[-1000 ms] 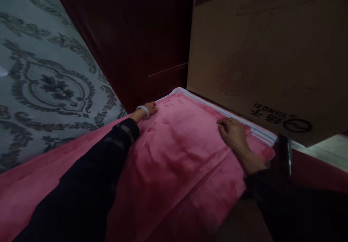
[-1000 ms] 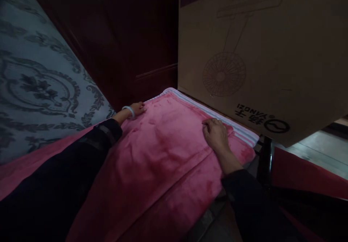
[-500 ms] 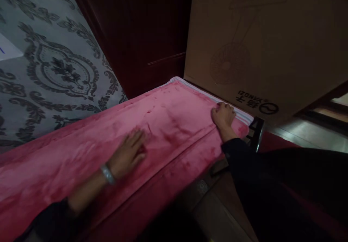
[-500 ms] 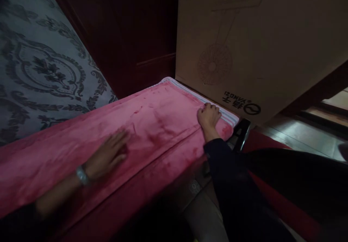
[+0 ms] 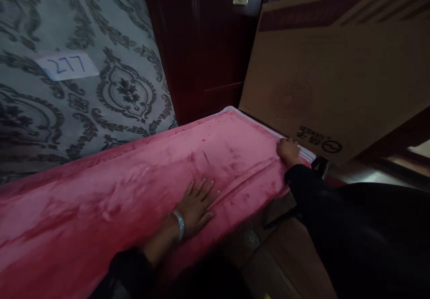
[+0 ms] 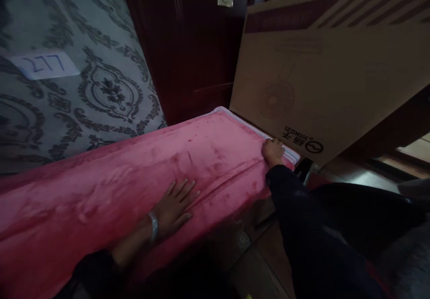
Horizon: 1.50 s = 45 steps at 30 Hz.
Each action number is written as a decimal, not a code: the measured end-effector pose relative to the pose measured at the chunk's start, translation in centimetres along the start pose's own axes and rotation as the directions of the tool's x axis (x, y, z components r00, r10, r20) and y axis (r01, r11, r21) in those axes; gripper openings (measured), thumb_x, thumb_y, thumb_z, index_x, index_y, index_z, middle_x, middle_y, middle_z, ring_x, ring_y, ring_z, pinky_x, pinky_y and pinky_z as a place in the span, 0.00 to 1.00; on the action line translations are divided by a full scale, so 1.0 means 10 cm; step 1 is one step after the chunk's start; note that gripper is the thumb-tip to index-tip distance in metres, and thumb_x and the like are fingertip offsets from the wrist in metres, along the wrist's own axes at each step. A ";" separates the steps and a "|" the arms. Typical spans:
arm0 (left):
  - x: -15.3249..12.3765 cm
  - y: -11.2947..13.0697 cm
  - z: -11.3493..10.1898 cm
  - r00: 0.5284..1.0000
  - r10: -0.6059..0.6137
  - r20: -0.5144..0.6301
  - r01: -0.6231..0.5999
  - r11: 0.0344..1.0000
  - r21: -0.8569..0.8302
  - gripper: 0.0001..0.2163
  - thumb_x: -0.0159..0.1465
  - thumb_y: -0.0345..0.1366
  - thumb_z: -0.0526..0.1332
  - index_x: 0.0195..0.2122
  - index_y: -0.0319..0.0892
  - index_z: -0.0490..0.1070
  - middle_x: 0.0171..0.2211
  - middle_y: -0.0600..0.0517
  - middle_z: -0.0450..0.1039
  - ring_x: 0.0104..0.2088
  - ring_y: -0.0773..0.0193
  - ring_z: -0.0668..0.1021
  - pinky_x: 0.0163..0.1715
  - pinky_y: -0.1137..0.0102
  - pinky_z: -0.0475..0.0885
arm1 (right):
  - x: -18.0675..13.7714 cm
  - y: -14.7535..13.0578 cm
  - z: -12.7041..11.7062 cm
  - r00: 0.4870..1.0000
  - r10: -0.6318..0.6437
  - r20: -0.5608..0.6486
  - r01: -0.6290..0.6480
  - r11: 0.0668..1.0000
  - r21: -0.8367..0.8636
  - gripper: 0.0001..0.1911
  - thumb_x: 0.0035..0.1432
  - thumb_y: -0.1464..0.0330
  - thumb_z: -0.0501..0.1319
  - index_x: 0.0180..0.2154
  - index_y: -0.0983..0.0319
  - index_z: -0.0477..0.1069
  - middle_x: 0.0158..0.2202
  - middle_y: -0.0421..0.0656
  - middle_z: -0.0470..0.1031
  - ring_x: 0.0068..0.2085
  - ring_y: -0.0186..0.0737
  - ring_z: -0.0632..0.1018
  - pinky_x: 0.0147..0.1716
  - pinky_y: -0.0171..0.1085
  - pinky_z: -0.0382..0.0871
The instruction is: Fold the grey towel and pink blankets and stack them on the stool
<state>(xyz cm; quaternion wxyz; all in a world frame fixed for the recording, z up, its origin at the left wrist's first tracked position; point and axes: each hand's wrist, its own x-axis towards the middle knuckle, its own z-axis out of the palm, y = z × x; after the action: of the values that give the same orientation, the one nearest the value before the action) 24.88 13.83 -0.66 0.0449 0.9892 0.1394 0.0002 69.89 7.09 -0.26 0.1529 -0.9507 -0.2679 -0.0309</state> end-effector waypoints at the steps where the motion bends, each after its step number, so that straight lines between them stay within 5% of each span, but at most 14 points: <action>1: 0.00 0.01 0.01 1.000 -0.004 -0.009 0.004 1.000 -0.017 0.29 0.70 0.47 0.55 0.72 0.52 0.54 0.75 0.46 0.47 0.73 0.43 0.51 0.68 0.38 0.49 | 0.00 -0.07 -0.03 1.000 -0.002 -0.013 0.002 1.000 -0.001 0.24 0.68 0.70 0.47 0.55 0.75 0.73 0.55 0.71 0.69 0.58 0.68 0.69 0.51 0.65 0.64; 4: 0.00 0.03 0.08 0.998 0.010 -0.064 -0.014 0.998 -0.057 0.31 0.68 0.46 0.58 0.72 0.54 0.54 0.74 0.46 0.47 0.73 0.44 0.52 0.68 0.38 0.49 | -0.16 -0.49 -0.10 0.979 -0.162 -0.120 0.165 0.986 0.010 0.27 0.66 0.72 0.47 0.62 0.72 0.67 0.64 0.68 0.63 0.64 0.66 0.64 0.57 0.67 0.59; 6: -0.01 0.02 0.11 0.995 0.021 -0.100 -0.028 0.997 -0.071 0.32 0.67 0.47 0.60 0.72 0.54 0.55 0.74 0.46 0.48 0.73 0.43 0.52 0.68 0.37 0.49 | -0.43 -0.91 -0.07 0.883 -0.451 -0.131 0.456 0.890 0.013 0.31 0.67 0.68 0.49 0.69 0.68 0.58 0.70 0.61 0.54 0.70 0.59 0.57 0.63 0.60 0.56; 9: -0.05 -0.03 0.05 0.987 -0.013 -0.161 -0.004 0.994 -0.105 0.27 0.68 0.48 0.58 0.68 0.53 0.63 0.72 0.46 0.55 0.71 0.45 0.59 0.68 0.39 0.52 | -0.94 -1.54 0.10 0.538 -0.841 0.052 0.839 0.541 0.065 0.32 0.71 0.59 0.48 0.72 0.61 0.53 0.74 0.53 0.48 0.73 0.54 0.51 0.68 0.56 0.50; 12: -0.13 -0.10 -0.08 0.937 -0.229 -0.263 0.207 0.972 -0.110 0.22 0.72 0.44 0.52 0.65 0.49 0.67 0.69 0.44 0.62 0.69 0.47 0.63 0.68 0.39 0.52 | -1.22 -1.87 0.29 0.260 -0.948 0.181 0.947 0.287 0.142 0.33 0.72 0.51 0.47 0.73 0.51 0.49 0.75 0.44 0.42 0.74 0.52 0.46 0.69 0.58 0.44; 14: -0.17 -0.14 -0.13 0.900 -0.334 -0.281 0.326 0.942 -0.076 0.24 0.71 0.44 0.54 0.67 0.45 0.65 0.70 0.41 0.60 0.70 0.42 0.60 0.67 0.36 0.52 | -1.14 -1.85 0.36 0.291 -0.926 0.238 0.938 0.326 0.122 0.32 0.72 0.51 0.47 0.73 0.51 0.49 0.75 0.43 0.43 0.74 0.52 0.46 0.69 0.59 0.42; 18: -0.18 -0.14 -0.08 0.914 -0.343 -0.216 0.354 0.935 0.010 0.28 0.69 0.47 0.58 0.69 0.44 0.62 0.72 0.38 0.52 0.71 0.35 0.56 0.65 0.33 0.53 | -0.57 -1.45 0.31 0.670 -0.704 0.234 0.730 0.683 -0.036 0.30 0.74 0.58 0.46 0.72 0.56 0.52 0.74 0.48 0.48 0.73 0.51 0.50 0.68 0.59 0.49; 21: -0.17 -0.11 -0.02 0.915 -0.346 -0.205 0.361 0.932 0.036 0.28 0.70 0.47 0.57 0.69 0.44 0.62 0.72 0.37 0.51 0.71 0.34 0.55 0.65 0.32 0.53 | -0.27 -1.29 0.14 0.809 -0.534 0.246 0.567 0.819 -0.087 0.28 0.71 0.60 0.50 0.69 0.59 0.59 0.71 0.55 0.55 0.71 0.59 0.58 0.62 0.66 0.57; 24: -0.17 -0.11 0.02 0.912 -0.342 -0.229 0.360 0.932 0.043 0.28 0.70 0.48 0.57 0.69 0.44 0.61 0.72 0.37 0.51 0.71 0.34 0.55 0.65 0.33 0.52 | -0.27 -1.56 0.01 0.754 -0.617 0.225 0.639 0.768 -0.034 0.27 0.68 0.65 0.54 0.66 0.60 0.64 0.68 0.56 0.62 0.67 0.58 0.65 0.61 0.60 0.62; 29: -0.19 -0.15 0.09 0.905 -0.316 -0.285 0.347 0.936 0.062 0.28 0.70 0.49 0.56 0.69 0.47 0.60 0.72 0.39 0.52 0.72 0.36 0.55 0.66 0.34 0.52 | -0.47 -2.39 0.13 0.500 -0.840 0.214 0.833 0.533 0.146 0.22 0.64 0.74 0.52 0.55 0.60 0.76 0.57 0.47 0.75 0.56 0.41 0.74 0.59 0.38 0.65; 31: -0.20 -0.16 0.11 0.905 -0.312 -0.290 0.343 0.937 0.064 0.29 0.70 0.50 0.55 0.70 0.48 0.60 0.73 0.39 0.52 0.72 0.36 0.55 0.66 0.34 0.52 | -0.45 -2.59 0.22 0.496 -0.833 0.246 0.830 0.538 0.148 0.21 0.62 0.75 0.54 0.52 0.60 0.78 0.54 0.47 0.77 0.54 0.43 0.76 0.57 0.39 0.68; 36: -0.20 -0.15 0.13 0.910 -0.302 -0.285 0.332 0.941 0.060 0.29 0.70 0.50 0.55 0.70 0.47 0.59 0.73 0.38 0.52 0.72 0.36 0.55 0.65 0.32 0.52 | -0.33 -2.77 0.39 0.653 -0.728 0.209 0.737 0.674 0.044 0.26 0.67 0.72 0.51 0.65 0.64 0.67 0.62 0.61 0.68 0.62 0.61 0.69 0.60 0.59 0.62; 42: -0.22 -0.15 0.15 0.902 -0.294 -0.317 0.326 0.944 0.053 0.29 0.69 0.50 0.55 0.70 0.48 0.59 0.73 0.39 0.50 0.72 0.36 0.54 0.66 0.33 0.51 | -0.49 -2.93 0.62 0.339 -0.884 0.322 0.892 0.411 0.188 0.31 0.73 0.55 0.46 0.73 0.54 0.51 0.75 0.43 0.46 0.73 0.50 0.49 0.70 0.55 0.45; 45: -0.22 -0.15 0.15 0.905 -0.285 -0.315 0.320 0.945 0.067 0.29 0.70 0.50 0.53 0.70 0.47 0.59 0.73 0.38 0.51 0.72 0.36 0.55 0.65 0.32 0.52 | -0.43 -2.99 0.70 0.399 -0.849 0.347 0.861 0.477 0.177 0.31 0.74 0.55 0.43 0.73 0.55 0.48 0.75 0.45 0.41 0.74 0.52 0.45 0.69 0.59 0.42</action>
<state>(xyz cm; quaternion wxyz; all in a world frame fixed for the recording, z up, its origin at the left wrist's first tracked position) 22.34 14.57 -2.23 -0.0354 0.9447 0.2963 0.1357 50.53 31.33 0.72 0.0445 -0.6666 -0.7398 0.0802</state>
